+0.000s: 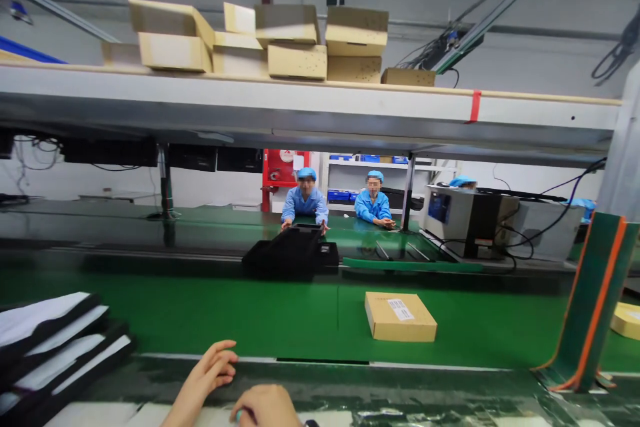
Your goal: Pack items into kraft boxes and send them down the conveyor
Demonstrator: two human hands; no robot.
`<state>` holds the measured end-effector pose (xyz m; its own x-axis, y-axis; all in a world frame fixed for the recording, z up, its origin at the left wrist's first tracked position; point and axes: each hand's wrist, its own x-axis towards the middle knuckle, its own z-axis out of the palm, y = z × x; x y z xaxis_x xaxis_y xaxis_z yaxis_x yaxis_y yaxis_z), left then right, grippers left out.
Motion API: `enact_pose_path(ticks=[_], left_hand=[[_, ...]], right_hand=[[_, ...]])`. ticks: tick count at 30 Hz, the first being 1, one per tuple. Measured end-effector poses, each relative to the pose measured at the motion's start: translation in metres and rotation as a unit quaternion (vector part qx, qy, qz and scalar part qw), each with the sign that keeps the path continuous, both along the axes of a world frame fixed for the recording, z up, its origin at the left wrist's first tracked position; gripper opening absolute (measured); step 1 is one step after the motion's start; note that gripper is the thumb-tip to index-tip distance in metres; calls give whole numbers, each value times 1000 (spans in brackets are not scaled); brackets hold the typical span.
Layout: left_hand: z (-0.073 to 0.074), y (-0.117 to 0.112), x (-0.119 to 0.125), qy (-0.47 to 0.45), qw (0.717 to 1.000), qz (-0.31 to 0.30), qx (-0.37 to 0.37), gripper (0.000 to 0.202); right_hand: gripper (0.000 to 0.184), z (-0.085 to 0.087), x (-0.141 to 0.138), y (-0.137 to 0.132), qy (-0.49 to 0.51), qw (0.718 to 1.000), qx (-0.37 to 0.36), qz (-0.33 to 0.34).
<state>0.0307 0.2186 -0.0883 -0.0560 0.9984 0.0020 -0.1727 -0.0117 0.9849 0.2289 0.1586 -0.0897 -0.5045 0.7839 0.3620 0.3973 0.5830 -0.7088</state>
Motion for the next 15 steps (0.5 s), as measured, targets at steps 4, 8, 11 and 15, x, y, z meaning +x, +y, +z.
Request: enact_pose_path(ticks=[4, 8, 11, 15], left_hand=[[-6, -25, -7, 225, 961, -80, 138, 31], [4, -40, -6, 309, 921, -138, 193, 24], [8, -41, -9, 302, 923, -150, 188, 28], [6, -39, -13, 298, 927, -148, 174, 34]], right_hand=[[38, 18, 2, -17, 24, 998, -6, -65], [21, 29, -8, -28, 130, 983, -83, -96], [37, 52, -11, -41, 208, 960, -143, -120], [50, 105, 16, -80, 378, 910, -77, -149]])
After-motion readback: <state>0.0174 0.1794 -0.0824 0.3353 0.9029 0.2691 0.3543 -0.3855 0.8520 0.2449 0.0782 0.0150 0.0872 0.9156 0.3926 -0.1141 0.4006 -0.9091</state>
